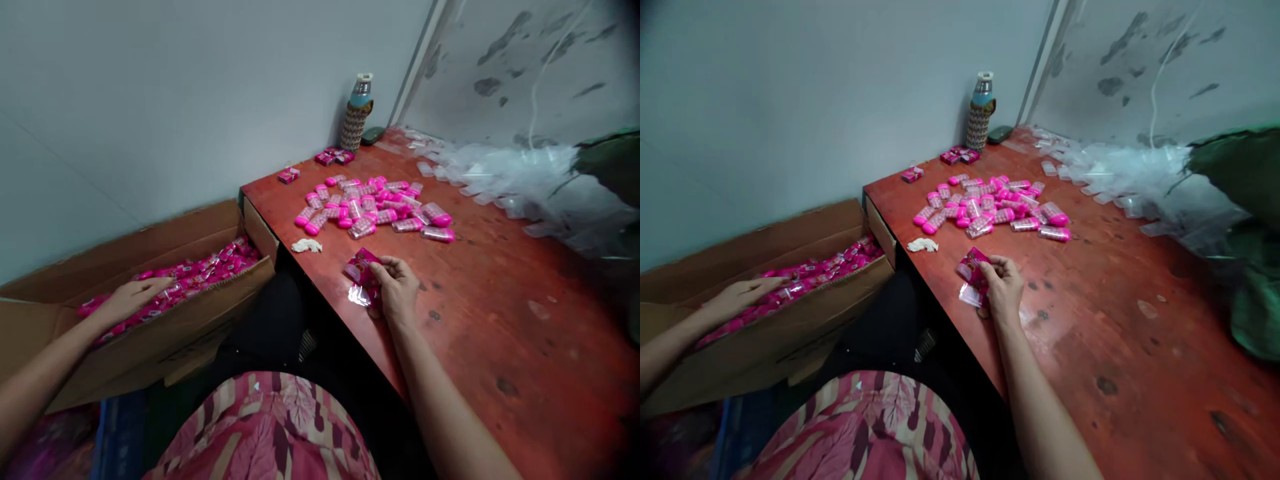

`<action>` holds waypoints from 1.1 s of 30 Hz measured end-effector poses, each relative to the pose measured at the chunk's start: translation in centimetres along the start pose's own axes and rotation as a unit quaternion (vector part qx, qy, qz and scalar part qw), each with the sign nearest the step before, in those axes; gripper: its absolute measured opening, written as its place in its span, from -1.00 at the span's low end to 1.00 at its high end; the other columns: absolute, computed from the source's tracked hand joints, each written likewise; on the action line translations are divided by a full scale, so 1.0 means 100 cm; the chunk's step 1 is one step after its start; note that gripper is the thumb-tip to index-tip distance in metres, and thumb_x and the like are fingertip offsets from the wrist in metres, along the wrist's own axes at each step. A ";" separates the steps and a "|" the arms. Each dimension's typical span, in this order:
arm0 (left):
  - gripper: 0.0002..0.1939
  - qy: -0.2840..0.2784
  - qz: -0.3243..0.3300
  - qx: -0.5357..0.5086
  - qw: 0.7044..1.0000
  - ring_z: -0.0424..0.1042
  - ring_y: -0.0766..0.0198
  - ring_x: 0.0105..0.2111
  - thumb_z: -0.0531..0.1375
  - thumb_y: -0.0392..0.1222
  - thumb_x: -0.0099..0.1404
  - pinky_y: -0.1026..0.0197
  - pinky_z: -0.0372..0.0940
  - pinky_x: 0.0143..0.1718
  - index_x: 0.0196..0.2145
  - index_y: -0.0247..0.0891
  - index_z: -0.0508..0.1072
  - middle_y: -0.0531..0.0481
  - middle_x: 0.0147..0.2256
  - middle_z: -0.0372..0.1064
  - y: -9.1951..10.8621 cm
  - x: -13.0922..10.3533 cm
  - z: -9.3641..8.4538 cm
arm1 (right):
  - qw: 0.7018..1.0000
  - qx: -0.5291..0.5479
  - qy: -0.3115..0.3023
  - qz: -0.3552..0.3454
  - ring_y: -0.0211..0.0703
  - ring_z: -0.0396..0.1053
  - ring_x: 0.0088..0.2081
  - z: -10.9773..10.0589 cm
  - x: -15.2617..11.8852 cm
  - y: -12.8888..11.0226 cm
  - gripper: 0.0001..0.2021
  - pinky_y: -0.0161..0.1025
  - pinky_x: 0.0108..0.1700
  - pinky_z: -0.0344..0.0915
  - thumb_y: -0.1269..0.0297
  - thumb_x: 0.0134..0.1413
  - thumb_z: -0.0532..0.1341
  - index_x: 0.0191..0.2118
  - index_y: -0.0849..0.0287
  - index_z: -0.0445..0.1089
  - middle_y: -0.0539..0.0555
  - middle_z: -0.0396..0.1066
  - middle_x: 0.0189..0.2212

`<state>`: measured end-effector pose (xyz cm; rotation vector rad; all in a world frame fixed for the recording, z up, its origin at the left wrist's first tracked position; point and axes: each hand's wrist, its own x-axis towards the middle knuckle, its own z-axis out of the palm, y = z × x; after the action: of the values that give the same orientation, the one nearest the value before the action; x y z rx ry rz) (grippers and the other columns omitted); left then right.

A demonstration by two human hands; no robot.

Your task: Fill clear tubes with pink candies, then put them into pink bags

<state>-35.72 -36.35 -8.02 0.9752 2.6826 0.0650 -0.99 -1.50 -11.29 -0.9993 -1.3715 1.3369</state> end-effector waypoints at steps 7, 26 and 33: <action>-0.36 0.013 0.020 0.110 0.994 0.37 -0.12 -0.26 -0.25 0.22 0.19 0.04 0.19 -0.32 -0.11 -0.24 0.35 -0.23 -0.25 0.42 0.089 -0.026 0.027 | 0.999 0.052 -0.006 -0.013 -0.40 0.22 -0.67 -0.008 0.001 0.012 -0.77 -0.42 -0.61 0.18 0.24 -0.23 0.28 -0.37 0.20 0.32 -0.12 0.31 -0.62; -0.50 0.025 -0.108 -0.006 0.994 0.31 -0.11 -0.16 -0.05 0.19 0.09 0.07 0.16 -0.31 -0.20 -0.13 0.44 -0.18 -0.16 0.38 0.060 0.054 0.023 | 0.997 0.068 -0.022 0.008 -0.43 0.17 -0.73 -0.009 -0.001 0.010 -0.74 -0.44 -0.68 0.15 0.25 -0.26 0.30 -0.37 0.21 0.32 -0.13 0.29 -0.65; -0.48 0.016 -0.069 -0.020 0.997 0.33 -0.03 -0.17 -0.07 0.21 0.10 0.14 0.17 -0.31 -0.16 -0.11 0.42 -0.10 -0.16 0.40 0.061 0.047 0.020 | 0.998 0.063 -0.021 0.011 -0.42 0.16 -0.73 -0.011 -0.003 0.010 -0.74 -0.45 -0.71 0.12 0.23 -0.25 0.30 -0.35 0.21 0.32 -0.11 0.30 -0.65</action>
<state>-34.77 -28.79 -10.26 0.7809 2.7583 0.1055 0.11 -1.43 -12.40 -0.9101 -1.2931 1.4494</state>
